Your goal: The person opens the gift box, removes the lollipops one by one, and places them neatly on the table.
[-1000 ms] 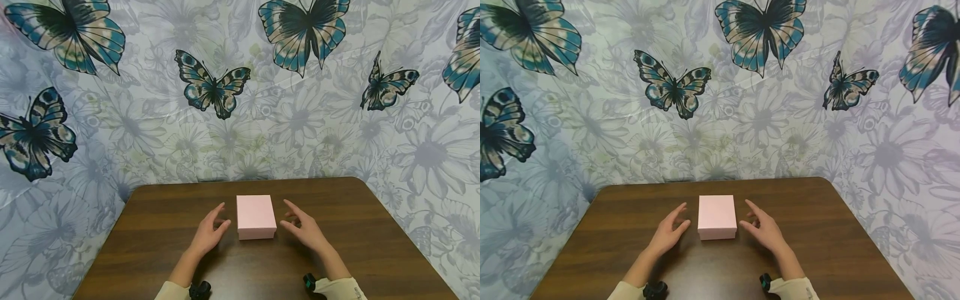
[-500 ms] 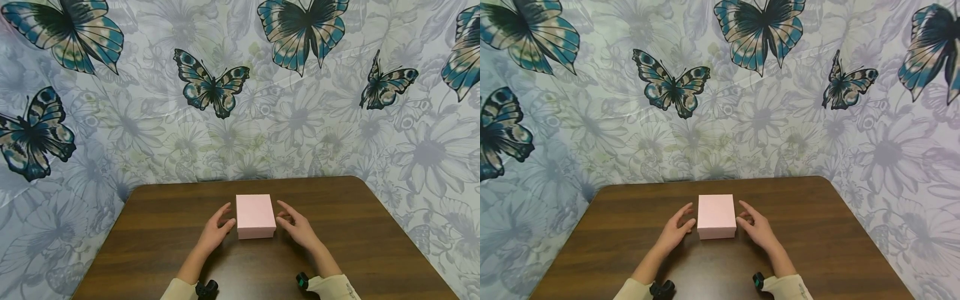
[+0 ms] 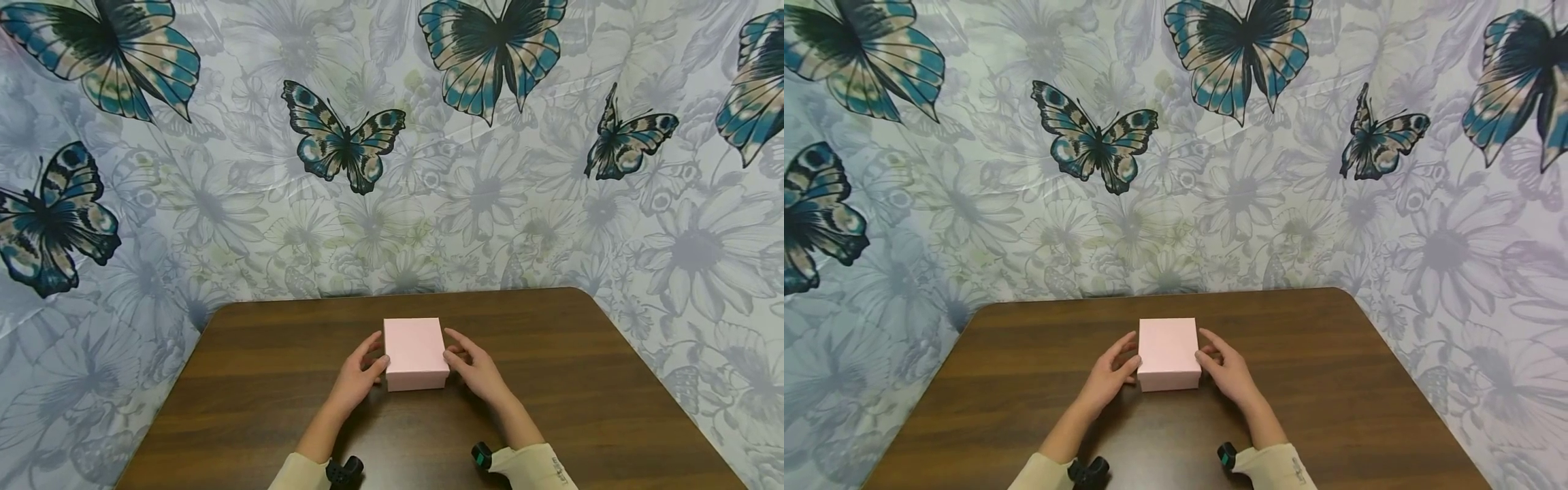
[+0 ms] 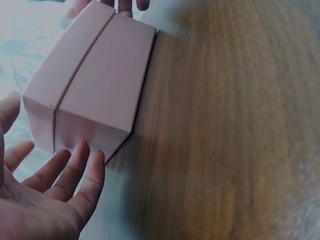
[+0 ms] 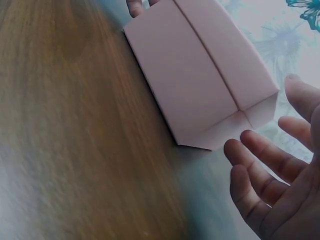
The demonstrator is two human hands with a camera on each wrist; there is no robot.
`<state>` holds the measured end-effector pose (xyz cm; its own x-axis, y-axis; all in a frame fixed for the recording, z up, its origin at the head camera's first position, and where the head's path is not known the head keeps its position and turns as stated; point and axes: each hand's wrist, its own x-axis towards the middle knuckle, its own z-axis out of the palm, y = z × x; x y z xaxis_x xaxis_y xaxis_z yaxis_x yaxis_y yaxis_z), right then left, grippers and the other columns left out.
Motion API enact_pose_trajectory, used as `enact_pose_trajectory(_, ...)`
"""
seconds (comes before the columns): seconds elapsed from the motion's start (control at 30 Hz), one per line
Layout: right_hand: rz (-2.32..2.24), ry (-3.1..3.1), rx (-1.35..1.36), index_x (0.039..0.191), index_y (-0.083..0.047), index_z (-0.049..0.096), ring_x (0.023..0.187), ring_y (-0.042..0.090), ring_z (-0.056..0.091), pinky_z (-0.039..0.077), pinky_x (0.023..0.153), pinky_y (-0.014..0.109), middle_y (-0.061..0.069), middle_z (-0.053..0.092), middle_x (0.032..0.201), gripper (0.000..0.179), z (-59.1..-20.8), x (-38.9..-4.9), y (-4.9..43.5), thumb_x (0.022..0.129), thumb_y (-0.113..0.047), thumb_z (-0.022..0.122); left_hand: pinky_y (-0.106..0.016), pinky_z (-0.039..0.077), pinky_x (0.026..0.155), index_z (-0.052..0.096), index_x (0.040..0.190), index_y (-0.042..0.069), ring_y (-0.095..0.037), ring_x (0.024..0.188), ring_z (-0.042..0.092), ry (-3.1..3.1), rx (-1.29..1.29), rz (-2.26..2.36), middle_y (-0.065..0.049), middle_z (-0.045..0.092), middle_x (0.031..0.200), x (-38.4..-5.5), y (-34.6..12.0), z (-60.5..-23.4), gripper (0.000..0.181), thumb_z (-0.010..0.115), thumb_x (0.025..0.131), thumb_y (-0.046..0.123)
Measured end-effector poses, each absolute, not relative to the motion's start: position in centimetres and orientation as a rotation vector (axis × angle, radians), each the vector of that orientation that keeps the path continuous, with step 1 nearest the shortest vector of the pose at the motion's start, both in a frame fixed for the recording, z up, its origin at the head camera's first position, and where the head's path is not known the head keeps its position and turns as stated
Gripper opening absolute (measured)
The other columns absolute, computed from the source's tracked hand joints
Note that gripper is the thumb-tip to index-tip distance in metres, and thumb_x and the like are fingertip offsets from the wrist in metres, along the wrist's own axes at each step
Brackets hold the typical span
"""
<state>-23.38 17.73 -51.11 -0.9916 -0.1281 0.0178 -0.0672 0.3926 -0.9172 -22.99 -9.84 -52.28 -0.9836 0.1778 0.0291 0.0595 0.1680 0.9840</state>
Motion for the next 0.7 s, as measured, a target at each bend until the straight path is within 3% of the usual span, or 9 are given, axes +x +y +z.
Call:
enact_pose_trajectory(0.17, -1.723, 2.560, -0.127, 0.147, -0.024, 0.051, 0.084, 0.019, 0.061, 0.056, 0.062, 0.037, 0.013, 0.064, 0.124, 0.050, -50.9, -23.2, 17.1, 0.099, -0.028, 0.063, -0.034, 0.058, 0.074, 0.045, 0.150, 0.026, -0.027, 0.110, 0.062, 2.332, 0.262, 1.951, -0.012, 0.052, 0.148, -23.1, -9.8, -52.3, 0.058, 0.066, 0.096, 0.029)
enact_pose_trajectory(0.37, -1.742, 2.513, -0.126, 0.147, -0.015, 0.051, 0.087, 0.024, 0.062, 0.058, 0.066, 0.043, 0.020, 0.062, 0.127, 0.048, -48.9, -22.2, 16.7, 0.100, -0.019, 0.061, -0.030, 0.059, 0.074, 0.047, 0.149, 0.022, -0.025, 0.105, 0.064, 2.351, 0.311, 1.968, -0.012, 0.052, 0.147, -23.0, -9.7, -52.4, 0.056, 0.066, 0.097, 0.028)
enact_pose_trajectory(0.57, -1.799, 2.483, -0.090, 0.144, -0.020, 0.054, 0.085, 0.020, 0.060, 0.057, 0.063, 0.036, 0.018, 0.062, 0.128, 0.047, -50.1, -22.7, 16.7, 0.099, -0.021, 0.063, -0.029, 0.060, 0.072, 0.049, 0.148, 0.018, -0.014, 0.091, 0.064, 2.402, 0.324, 1.946, -0.014, 0.053, 0.143, -23.1, -9.7, -52.5, 0.055, 0.067, 0.096, 0.026)
enact_pose_trajectory(0.7, -1.823, 2.483, -0.071, 0.143, -0.024, 0.056, 0.079, 0.018, 0.060, 0.057, 0.061, 0.033, 0.016, 0.062, 0.127, 0.046, -51.1, -23.3, 16.8, 0.098, -0.023, 0.064, -0.033, 0.060, 0.072, 0.049, 0.148, 0.018, -0.017, 0.086, 0.063, 2.412, 0.326, 1.930, -0.014, 0.053, 0.143, -23.2, -9.6, -52.3, 0.055, 0.066, 0.097, 0.027)
